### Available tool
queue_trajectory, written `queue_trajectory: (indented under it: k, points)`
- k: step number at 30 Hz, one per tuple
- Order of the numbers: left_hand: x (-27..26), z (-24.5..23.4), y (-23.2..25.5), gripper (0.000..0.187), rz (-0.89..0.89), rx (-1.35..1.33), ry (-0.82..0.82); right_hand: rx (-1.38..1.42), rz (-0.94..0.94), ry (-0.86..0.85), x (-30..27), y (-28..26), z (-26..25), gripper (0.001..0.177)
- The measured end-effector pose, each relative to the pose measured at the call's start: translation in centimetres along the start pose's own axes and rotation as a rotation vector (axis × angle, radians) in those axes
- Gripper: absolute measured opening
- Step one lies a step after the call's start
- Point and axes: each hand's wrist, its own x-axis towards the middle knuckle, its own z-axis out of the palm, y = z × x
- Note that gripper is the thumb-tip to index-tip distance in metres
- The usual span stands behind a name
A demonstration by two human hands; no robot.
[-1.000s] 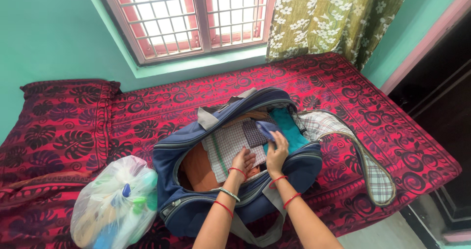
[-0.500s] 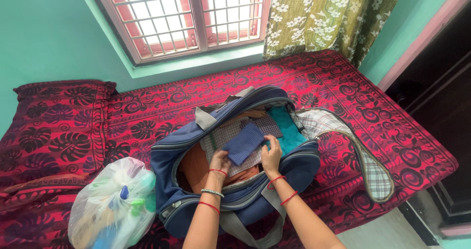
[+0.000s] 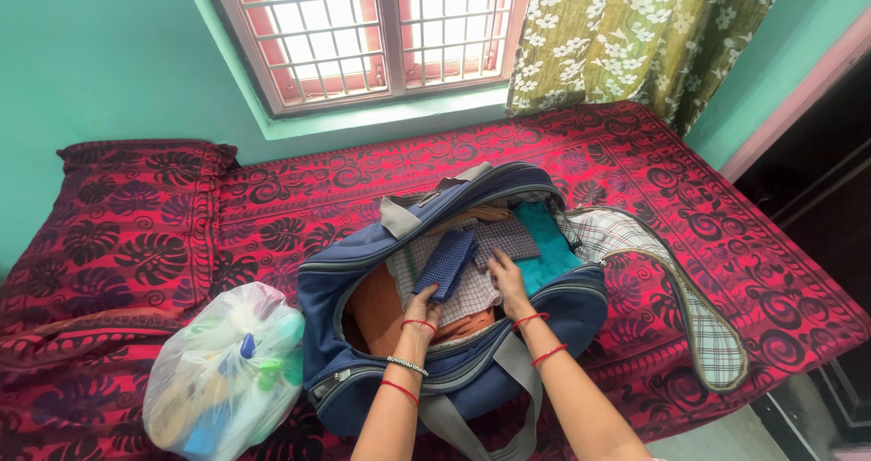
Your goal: The person removes folded shirts from a blue duffel bag on a bed, carries them to an open wardrobe, and places them on shelves. The person repeats this process with multiple shirts, organizing them in the wardrobe.
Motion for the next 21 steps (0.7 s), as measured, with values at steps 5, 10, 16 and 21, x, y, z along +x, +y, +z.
queue_trajectory:
  k: [5,10,16,21]
  points:
    - [-0.4,-0.4,0.1,0.047,-0.065,-0.237,-0.082,0.463,-0.112,0.167,0.7,1.4,-0.7,0.036]
    - [-0.9,-0.9,0.4,0.044,-0.099,-0.295,-0.228,0.578,-0.065,0.196,0.0,1.5,-1.2,0.075]
    - [-0.4,-1.5,2.2,0.027,0.086,-0.554,-0.257,0.576,-0.013,0.156,-0.4,0.9,-1.4,0.088]
    - [-0.4,-1.3,2.0,0.013,0.082,-0.590,-0.287,0.616,-0.049,-0.231,-2.2,-0.2,-1.4,0.061]
